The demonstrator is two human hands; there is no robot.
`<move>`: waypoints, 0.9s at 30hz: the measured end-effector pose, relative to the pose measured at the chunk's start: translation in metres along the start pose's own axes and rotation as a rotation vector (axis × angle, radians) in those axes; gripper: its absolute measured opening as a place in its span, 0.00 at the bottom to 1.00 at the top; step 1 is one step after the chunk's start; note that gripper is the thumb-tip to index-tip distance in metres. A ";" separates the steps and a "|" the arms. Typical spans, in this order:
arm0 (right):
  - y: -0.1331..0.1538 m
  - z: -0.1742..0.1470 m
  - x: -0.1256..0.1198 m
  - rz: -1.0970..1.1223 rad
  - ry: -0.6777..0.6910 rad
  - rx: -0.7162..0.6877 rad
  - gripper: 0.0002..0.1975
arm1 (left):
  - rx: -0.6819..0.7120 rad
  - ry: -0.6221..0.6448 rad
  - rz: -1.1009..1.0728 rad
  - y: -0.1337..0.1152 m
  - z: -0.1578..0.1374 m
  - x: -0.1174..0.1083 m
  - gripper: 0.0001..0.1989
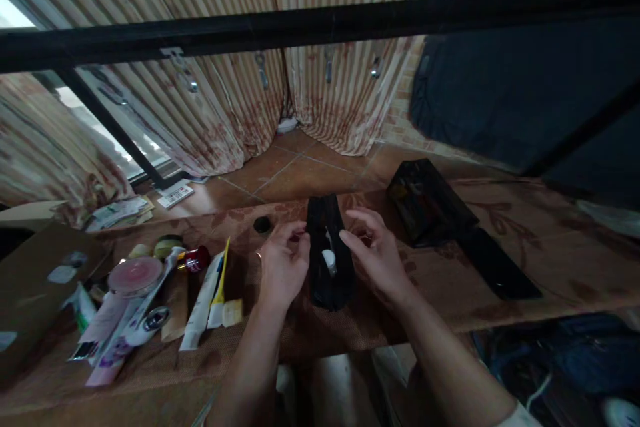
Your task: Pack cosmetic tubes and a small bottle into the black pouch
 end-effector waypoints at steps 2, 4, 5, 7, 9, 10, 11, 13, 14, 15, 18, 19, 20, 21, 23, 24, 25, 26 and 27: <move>0.000 0.000 -0.001 -0.009 -0.012 -0.013 0.17 | -0.014 0.005 0.028 0.000 0.000 -0.001 0.07; -0.001 -0.001 0.000 -0.014 -0.015 -0.015 0.16 | -0.025 0.015 0.050 0.001 0.000 -0.002 0.07; -0.001 -0.001 0.001 -0.016 -0.014 -0.016 0.15 | -0.033 0.018 0.059 0.002 -0.001 -0.002 0.08; 0.000 -0.001 0.002 -0.018 -0.011 -0.021 0.15 | -0.046 0.018 0.074 0.003 -0.001 -0.003 0.08; 0.000 -0.001 0.003 -0.020 -0.011 -0.025 0.14 | -0.059 0.022 0.080 0.005 -0.001 -0.004 0.08; -0.001 -0.001 0.003 -0.019 -0.012 -0.023 0.14 | -0.065 0.026 0.080 0.005 -0.001 -0.004 0.08; -0.001 -0.001 0.003 -0.018 -0.015 -0.020 0.14 | -0.069 0.030 0.080 0.006 -0.001 -0.004 0.08; -0.002 -0.001 0.003 -0.015 -0.018 -0.016 0.14 | -0.072 0.033 0.087 0.008 -0.001 -0.004 0.09; -0.002 -0.001 0.003 -0.014 -0.016 -0.015 0.14 | -0.073 0.032 0.093 0.009 -0.001 -0.004 0.09; -0.001 0.000 0.003 -0.016 -0.014 -0.016 0.14 | -0.074 0.031 0.097 0.009 -0.001 -0.004 0.09; -0.001 0.000 0.003 -0.028 -0.016 -0.013 0.14 | -0.082 0.034 0.094 0.010 0.000 -0.002 0.09; -0.001 0.000 0.002 -0.029 -0.020 -0.010 0.14 | -0.085 0.037 0.090 0.010 0.000 -0.002 0.10; -0.001 0.000 0.002 -0.027 -0.024 -0.005 0.14 | -0.086 0.039 0.085 0.009 0.000 -0.001 0.10; -0.001 0.000 0.002 -0.020 -0.026 0.000 0.15 | -0.087 0.037 0.081 0.008 -0.001 -0.001 0.10; -0.001 -0.001 0.002 -0.009 -0.027 0.010 0.15 | -0.088 0.035 0.079 0.007 -0.001 -0.001 0.10; -0.001 -0.001 0.002 -0.008 -0.028 0.015 0.15 | -0.092 0.035 0.082 0.007 -0.001 -0.001 0.10; -0.001 -0.001 0.002 -0.012 -0.029 0.021 0.15 | -0.097 0.038 0.090 0.006 -0.002 0.000 0.11; -0.001 -0.001 0.002 -0.016 -0.026 0.027 0.16 | -0.105 0.047 0.101 0.006 -0.002 0.000 0.11; -0.002 -0.001 0.003 -0.019 -0.019 0.035 0.16 | -0.116 0.064 0.114 0.007 -0.003 0.002 0.12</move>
Point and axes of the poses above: each hand's wrist, its own z-axis towards the middle knuckle, its own x-axis out of the palm, y = z × x, the point moved 10 cm from there along z, towards the middle knuckle, and after that the axes turned 13 degrees about z, right-handed, at the moved point
